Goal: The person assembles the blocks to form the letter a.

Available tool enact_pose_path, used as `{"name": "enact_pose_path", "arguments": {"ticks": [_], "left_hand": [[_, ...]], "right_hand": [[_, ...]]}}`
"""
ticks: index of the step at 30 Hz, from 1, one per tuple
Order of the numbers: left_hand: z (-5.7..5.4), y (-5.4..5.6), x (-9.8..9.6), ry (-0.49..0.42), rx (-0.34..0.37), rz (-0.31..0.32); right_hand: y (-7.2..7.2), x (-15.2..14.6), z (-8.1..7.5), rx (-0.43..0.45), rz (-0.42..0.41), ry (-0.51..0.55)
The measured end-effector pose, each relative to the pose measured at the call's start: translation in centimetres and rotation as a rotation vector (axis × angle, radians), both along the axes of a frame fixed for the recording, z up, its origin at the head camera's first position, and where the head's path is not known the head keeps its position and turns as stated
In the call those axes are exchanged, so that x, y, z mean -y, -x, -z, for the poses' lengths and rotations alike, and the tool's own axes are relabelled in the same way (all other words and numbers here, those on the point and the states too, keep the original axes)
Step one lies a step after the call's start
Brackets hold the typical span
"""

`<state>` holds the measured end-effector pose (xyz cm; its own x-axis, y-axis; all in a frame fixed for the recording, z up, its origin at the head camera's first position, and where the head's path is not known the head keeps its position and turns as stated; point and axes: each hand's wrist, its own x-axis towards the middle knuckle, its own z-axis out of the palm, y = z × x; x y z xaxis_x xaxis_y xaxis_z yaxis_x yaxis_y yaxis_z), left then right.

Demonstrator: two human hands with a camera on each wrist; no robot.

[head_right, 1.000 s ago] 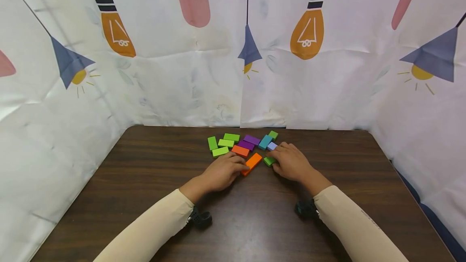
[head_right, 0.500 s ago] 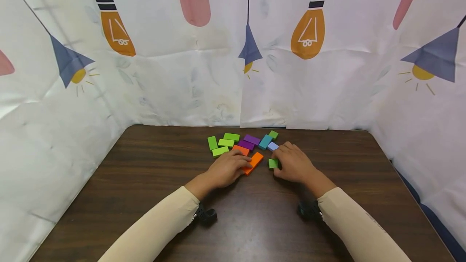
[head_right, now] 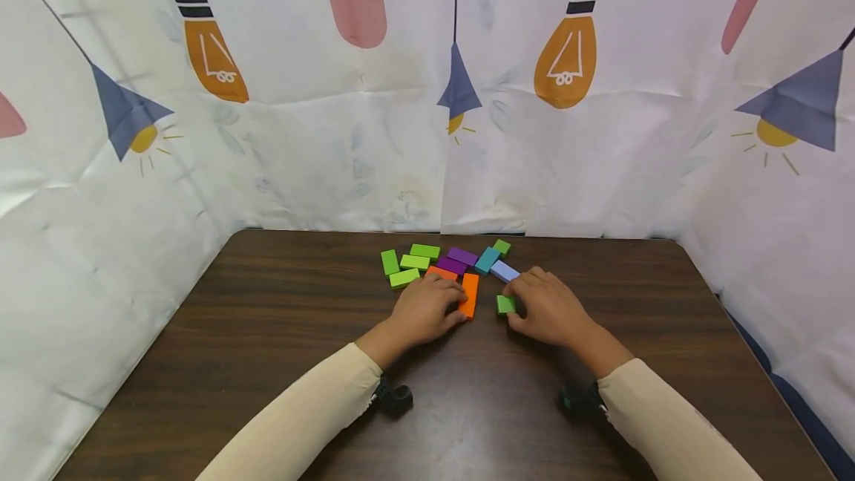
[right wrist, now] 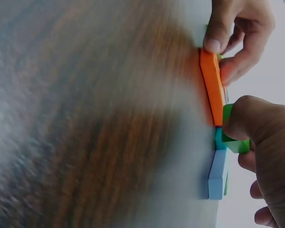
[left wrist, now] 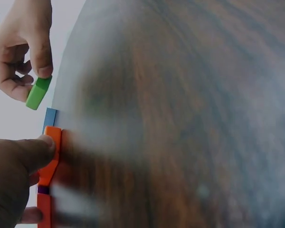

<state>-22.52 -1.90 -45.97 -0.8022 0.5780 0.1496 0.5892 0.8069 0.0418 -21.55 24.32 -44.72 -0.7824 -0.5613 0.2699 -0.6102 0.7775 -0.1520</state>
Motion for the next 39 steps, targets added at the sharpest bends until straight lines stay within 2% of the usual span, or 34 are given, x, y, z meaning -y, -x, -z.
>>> {"name": "enact_pose_path", "arguments": {"ticks": [3,6,13,22,31,39], "left_hand": [[0.0,-0.1,-0.3,-0.016,-0.004,-0.036],[-0.1,-0.1,-0.6,-0.027,-0.009,-0.043],[-0.2,-0.1,-0.6,-0.019,0.012,-0.02],[-0.6,0.1,0.0,-0.007,0.074,0.03],[-0.4,0.1,0.2,-0.002,0.039,0.059],[-0.4,0.0,0.2,0.005,0.036,0.063]], "right_hand": [[-0.3,0.2,0.2,0.004,-0.018,0.027],[-0.6,0.5,0.4,0.01,-0.034,0.044],[-1.1,1.6,1.0,0.024,-0.052,0.045],[-1.4,3.5,0.9,0.059,-0.093,0.017],[-1.4,4.6,1.0,0.003,-0.137,-0.008],[-1.3,4.9,1.1,-0.019,-0.134,-0.018]]}}
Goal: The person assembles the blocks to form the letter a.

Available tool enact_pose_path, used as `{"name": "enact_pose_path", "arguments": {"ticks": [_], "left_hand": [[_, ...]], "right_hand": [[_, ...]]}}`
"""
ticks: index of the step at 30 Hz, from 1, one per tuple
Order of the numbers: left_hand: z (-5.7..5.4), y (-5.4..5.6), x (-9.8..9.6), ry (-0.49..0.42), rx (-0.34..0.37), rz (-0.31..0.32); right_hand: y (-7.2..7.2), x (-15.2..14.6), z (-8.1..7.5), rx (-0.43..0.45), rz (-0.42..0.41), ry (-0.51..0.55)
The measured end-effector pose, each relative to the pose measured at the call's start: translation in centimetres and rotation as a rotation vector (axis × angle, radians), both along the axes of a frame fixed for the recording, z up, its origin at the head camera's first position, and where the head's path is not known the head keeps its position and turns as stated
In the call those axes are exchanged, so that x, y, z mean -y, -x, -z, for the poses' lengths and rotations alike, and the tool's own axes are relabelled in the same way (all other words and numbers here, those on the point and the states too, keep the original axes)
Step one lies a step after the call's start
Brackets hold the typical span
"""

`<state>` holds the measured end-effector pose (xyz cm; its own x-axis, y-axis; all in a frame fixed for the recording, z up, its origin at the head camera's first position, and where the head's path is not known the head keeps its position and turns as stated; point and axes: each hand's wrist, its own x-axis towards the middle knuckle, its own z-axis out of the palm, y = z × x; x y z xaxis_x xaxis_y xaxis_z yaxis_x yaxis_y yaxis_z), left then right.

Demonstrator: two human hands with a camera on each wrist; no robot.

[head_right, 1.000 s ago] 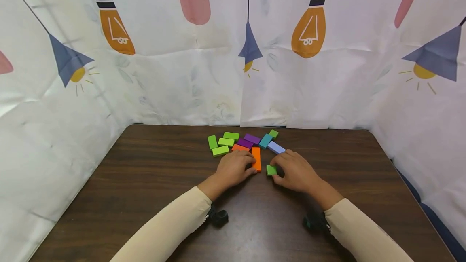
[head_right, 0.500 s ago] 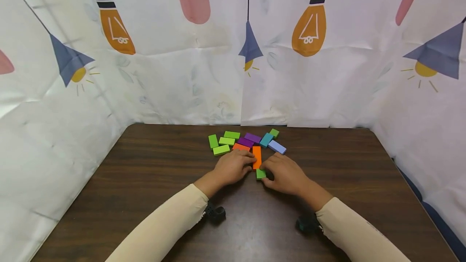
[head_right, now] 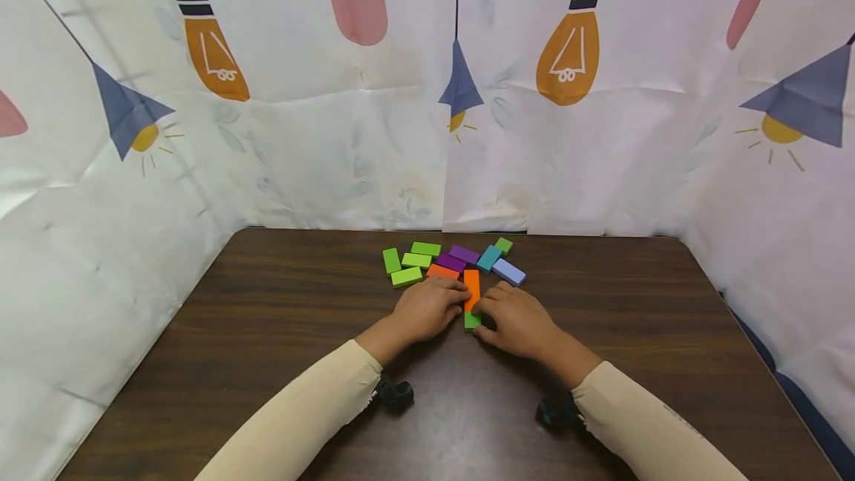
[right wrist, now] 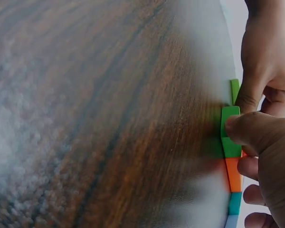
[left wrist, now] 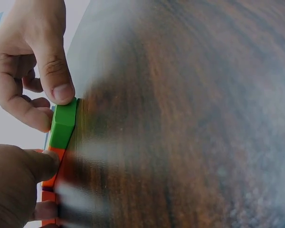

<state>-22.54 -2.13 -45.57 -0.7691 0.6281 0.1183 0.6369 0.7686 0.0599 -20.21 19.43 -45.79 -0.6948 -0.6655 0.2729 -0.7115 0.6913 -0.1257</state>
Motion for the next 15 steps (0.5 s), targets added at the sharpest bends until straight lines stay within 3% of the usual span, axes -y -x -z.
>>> {"name": "enact_pose_path", "arguments": {"ticks": [15], "left_hand": [[-0.15,-0.07,0.13,0.02,0.03,-0.004]], "right_hand": [[-0.04,-0.25,-0.15,0.174,0.01,-0.061]]}}
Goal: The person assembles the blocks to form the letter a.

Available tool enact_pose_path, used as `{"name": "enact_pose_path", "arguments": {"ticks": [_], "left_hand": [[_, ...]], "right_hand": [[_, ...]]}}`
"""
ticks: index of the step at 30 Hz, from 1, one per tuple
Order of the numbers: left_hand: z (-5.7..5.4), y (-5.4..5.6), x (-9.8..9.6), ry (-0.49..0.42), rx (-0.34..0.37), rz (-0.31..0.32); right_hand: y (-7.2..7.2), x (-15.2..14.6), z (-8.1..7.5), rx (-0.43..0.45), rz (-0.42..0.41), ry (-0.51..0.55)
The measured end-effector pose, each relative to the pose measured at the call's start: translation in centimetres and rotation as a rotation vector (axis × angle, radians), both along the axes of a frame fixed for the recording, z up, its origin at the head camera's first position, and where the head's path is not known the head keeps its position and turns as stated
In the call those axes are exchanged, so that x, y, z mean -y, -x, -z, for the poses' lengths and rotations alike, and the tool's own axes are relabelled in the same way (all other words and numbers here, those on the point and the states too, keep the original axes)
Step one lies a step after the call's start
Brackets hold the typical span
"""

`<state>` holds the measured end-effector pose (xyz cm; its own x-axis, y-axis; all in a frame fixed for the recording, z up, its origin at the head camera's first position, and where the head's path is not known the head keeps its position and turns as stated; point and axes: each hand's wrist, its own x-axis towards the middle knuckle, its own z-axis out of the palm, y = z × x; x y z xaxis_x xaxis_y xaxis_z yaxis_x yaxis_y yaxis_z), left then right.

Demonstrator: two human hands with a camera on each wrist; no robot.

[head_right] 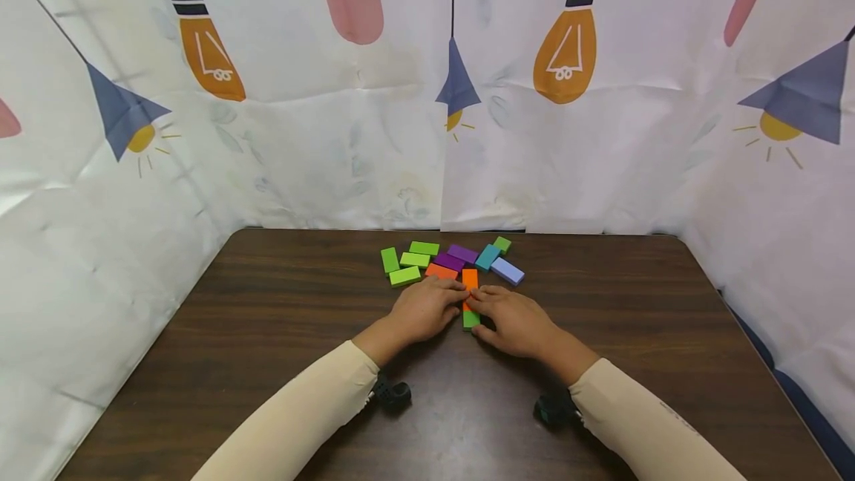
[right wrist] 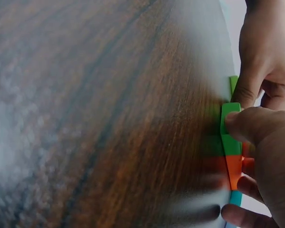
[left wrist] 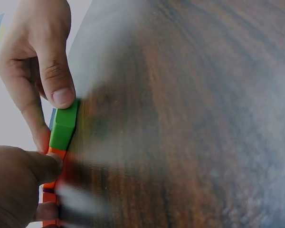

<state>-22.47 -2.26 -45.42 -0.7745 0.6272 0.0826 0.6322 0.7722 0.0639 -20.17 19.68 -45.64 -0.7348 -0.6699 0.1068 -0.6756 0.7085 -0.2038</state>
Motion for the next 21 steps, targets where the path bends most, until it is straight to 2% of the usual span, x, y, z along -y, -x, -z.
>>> {"name": "enact_pose_path", "arguments": {"ticks": [4,7,10,12,15,21], "left_hand": [[-0.2,0.1,0.3,-0.026,0.019,0.008],[-0.3,0.6,0.8,-0.053,-0.013,0.008],[-0.2,1.2,1.2,-0.061,-0.074,-0.028],[-0.2,1.7,1.4,-0.047,-0.088,-0.065],[-0.1,2.3,1.5,-0.004,-0.055,-0.109],[-0.1,3.0,1.1,0.05,0.038,-0.141]], "right_hand": [[-0.1,0.2,-0.3,0.001,-0.016,0.004],[-0.1,0.2,-0.3,0.007,-0.025,0.014],[0.0,0.2,-0.3,0.018,-0.029,0.024],[0.0,0.1,-0.2,0.023,-0.028,0.028],[0.1,0.0,-0.1,0.025,-0.022,0.031],[0.0,-0.1,0.4,0.008,-0.012,0.036]]}}
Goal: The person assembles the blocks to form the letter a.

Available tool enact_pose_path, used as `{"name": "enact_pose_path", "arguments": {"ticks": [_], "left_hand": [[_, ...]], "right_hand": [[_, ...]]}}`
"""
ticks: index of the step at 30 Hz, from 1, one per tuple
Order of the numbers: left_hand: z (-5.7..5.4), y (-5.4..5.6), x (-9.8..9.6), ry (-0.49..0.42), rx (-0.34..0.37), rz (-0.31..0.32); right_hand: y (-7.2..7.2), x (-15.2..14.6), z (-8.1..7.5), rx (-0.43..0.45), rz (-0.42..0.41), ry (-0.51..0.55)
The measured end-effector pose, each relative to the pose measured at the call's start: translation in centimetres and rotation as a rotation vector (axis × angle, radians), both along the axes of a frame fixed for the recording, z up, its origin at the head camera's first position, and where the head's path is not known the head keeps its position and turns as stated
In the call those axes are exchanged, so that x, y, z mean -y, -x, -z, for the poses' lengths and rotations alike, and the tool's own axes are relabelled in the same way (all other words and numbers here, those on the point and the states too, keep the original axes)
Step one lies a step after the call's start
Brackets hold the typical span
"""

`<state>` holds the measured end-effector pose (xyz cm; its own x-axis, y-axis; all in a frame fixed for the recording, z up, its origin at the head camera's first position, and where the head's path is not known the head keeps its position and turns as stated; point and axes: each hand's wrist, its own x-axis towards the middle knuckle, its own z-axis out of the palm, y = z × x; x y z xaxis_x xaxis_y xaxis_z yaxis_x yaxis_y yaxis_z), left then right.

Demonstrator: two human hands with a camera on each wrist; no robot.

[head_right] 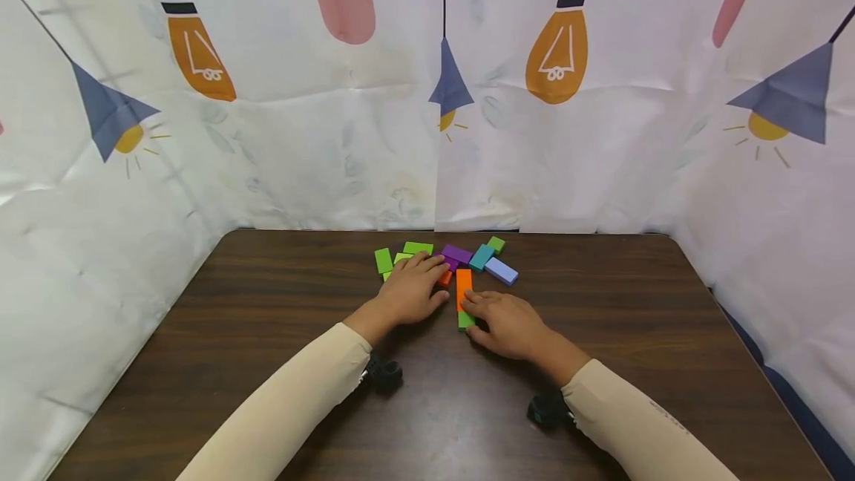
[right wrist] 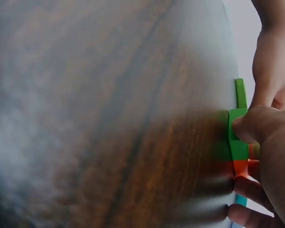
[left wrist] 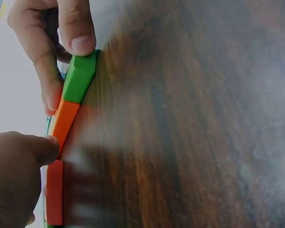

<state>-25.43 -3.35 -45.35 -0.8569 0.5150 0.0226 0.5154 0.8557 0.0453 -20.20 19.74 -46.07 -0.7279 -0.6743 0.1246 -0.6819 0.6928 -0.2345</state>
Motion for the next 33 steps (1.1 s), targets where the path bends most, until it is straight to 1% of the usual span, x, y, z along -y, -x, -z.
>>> {"name": "enact_pose_path", "arguments": {"ticks": [6,12,17,23,30,33], "left_hand": [[0.02,0.09,0.07,0.026,0.023,-0.026],[-0.01,0.02,0.19,0.013,0.042,-0.028],[-0.16,-0.15,0.24,0.009,0.06,-0.032],[-0.27,-0.27,0.33,-0.003,0.059,-0.03],[-0.08,-0.47,0.51,0.002,0.044,-0.027],[-0.11,-0.66,0.6,-0.012,0.035,-0.019]], "right_hand": [[-0.18,0.16,0.12,0.0,0.007,-0.005],[-0.35,0.05,-0.1,0.013,0.018,-0.003],[-0.44,-0.05,0.04,0.01,0.027,-0.009],[-0.44,-0.01,0.14,0.002,0.029,-0.014],[-0.5,0.03,0.13,0.011,0.035,-0.012],[-0.52,0.02,0.23,0.006,0.038,-0.009]]}}
